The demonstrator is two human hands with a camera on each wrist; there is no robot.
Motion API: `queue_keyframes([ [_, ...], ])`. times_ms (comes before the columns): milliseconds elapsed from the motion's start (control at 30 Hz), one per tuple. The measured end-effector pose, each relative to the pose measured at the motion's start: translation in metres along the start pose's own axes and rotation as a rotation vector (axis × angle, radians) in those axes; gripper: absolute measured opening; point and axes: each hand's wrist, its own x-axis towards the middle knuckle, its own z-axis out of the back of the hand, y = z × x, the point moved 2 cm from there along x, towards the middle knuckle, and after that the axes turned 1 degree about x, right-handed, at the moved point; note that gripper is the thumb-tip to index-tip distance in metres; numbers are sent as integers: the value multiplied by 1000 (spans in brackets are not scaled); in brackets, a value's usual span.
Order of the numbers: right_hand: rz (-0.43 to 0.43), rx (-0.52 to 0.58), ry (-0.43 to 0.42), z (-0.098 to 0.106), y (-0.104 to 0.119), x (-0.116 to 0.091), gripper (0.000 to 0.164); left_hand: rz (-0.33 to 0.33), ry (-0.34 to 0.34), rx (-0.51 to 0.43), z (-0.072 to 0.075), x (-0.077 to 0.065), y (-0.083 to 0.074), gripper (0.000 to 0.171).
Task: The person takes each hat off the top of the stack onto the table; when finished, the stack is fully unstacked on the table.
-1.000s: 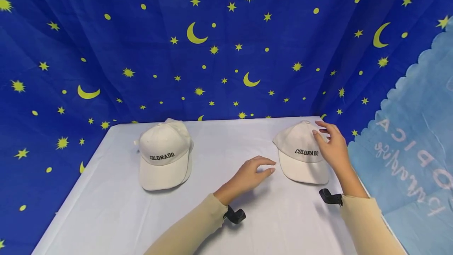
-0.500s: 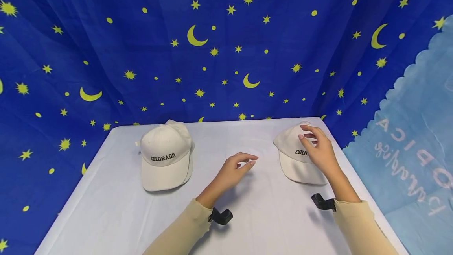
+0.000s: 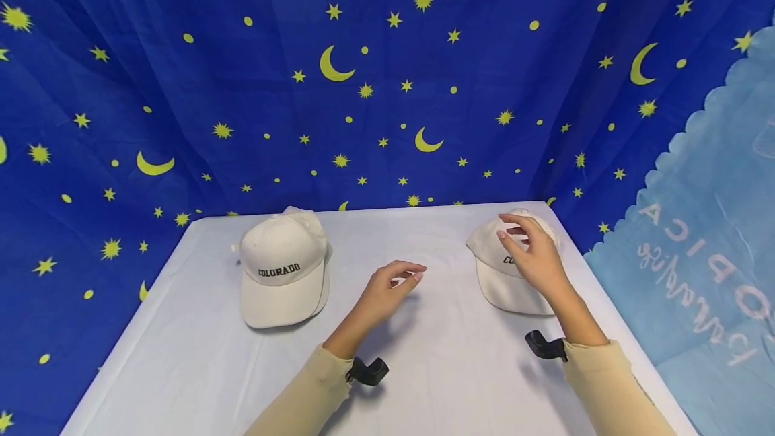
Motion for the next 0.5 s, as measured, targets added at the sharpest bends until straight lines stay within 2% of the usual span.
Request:
queue_keyframes([
  [333, 25, 22, 28, -9, 12, 2, 41, -8, -56, -21, 20, -4, 3, 28],
  [500, 49, 40, 33, -16, 19, 3, 40, 12, -91, -32, 32, -8, 4, 26],
])
